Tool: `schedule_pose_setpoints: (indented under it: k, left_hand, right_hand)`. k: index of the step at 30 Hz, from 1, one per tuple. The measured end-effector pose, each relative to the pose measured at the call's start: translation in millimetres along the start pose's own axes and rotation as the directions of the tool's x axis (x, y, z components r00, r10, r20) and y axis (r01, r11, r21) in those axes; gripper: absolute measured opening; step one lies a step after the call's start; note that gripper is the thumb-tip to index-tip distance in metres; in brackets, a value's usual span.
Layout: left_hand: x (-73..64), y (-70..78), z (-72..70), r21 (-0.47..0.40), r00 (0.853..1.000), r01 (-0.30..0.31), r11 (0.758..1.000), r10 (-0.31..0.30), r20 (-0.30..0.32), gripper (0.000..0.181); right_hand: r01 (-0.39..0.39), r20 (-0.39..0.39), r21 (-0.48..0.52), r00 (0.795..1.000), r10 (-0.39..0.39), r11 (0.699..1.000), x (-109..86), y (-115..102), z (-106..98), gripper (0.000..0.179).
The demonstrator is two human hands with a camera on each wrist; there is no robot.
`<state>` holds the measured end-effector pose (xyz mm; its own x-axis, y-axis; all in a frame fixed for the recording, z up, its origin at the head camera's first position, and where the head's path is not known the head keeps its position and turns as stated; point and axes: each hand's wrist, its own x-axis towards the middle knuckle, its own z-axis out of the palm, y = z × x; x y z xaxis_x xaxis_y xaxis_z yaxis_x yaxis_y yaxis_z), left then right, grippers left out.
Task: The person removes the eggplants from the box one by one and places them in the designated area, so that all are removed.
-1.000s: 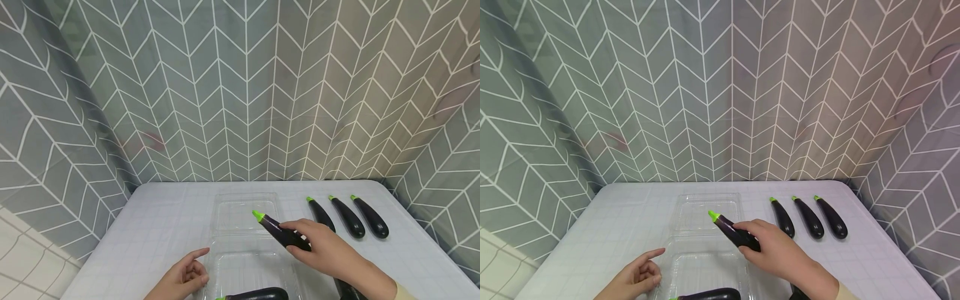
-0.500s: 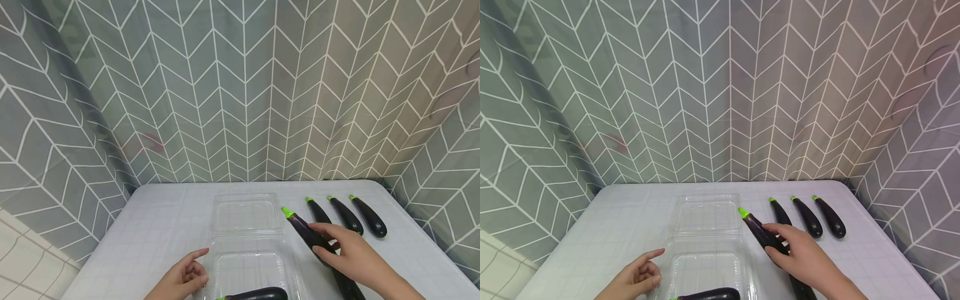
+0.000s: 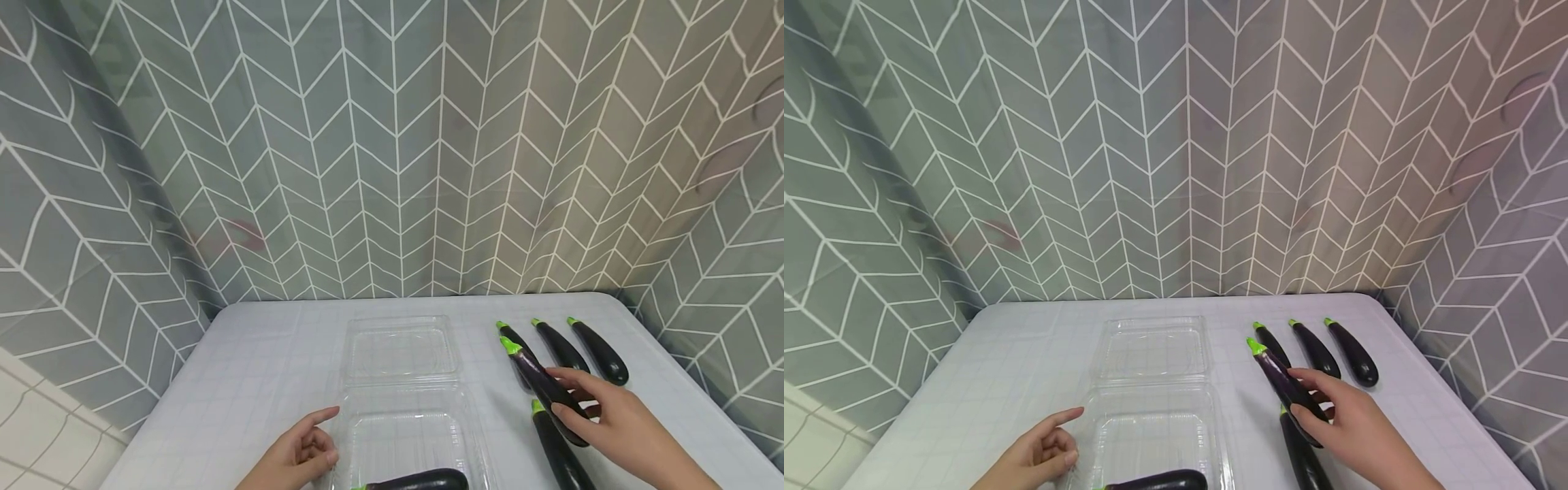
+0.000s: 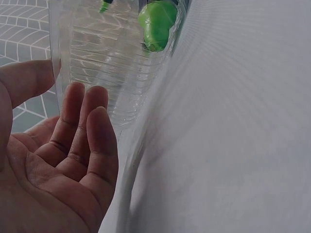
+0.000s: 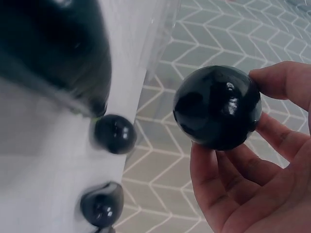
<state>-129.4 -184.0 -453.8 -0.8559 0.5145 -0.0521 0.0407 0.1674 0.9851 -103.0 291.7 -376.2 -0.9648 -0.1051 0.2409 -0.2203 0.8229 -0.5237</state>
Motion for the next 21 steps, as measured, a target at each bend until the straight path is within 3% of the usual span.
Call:
schedule_pose_setpoints:
  k: [7, 12, 17, 21]
  left_hand:
    - [0.1, -1.9, -0.5, -0.008, 1.0, -0.002, 1.0, 0.002, 0.002, 0.066]
    - [0.2, -1.7, -0.5, -0.007, 1.0, 0.012, 1.0, -0.012, -0.004, 0.067]
    - [0.4, -1.5, -0.8, -0.003, 1.0, 0.008, 1.0, -0.008, -0.002, 0.067]
    - [0.1, -1.6, -0.7, -0.011, 1.0, 0.008, 1.0, -0.008, 0.002, 0.067]
  right_hand:
    - [-0.077, 0.001, -0.018, 0.997, 0.077, 0.997, -12.9, 17.9, -6.6, 0.047]
    - [-0.2, 0.064, -0.013, 0.978, 0.201, 0.98, -20.7, 35.0, -9.6, 0.06]
    - [-0.309, 0.101, -0.017, 0.946, 0.309, 0.951, -27.3, 55.1, -9.9, 0.071]
    - [-0.422, 0.179, -0.01, 0.891, 0.417, 0.907, -29.4, 72.4, -7.5, 0.078]
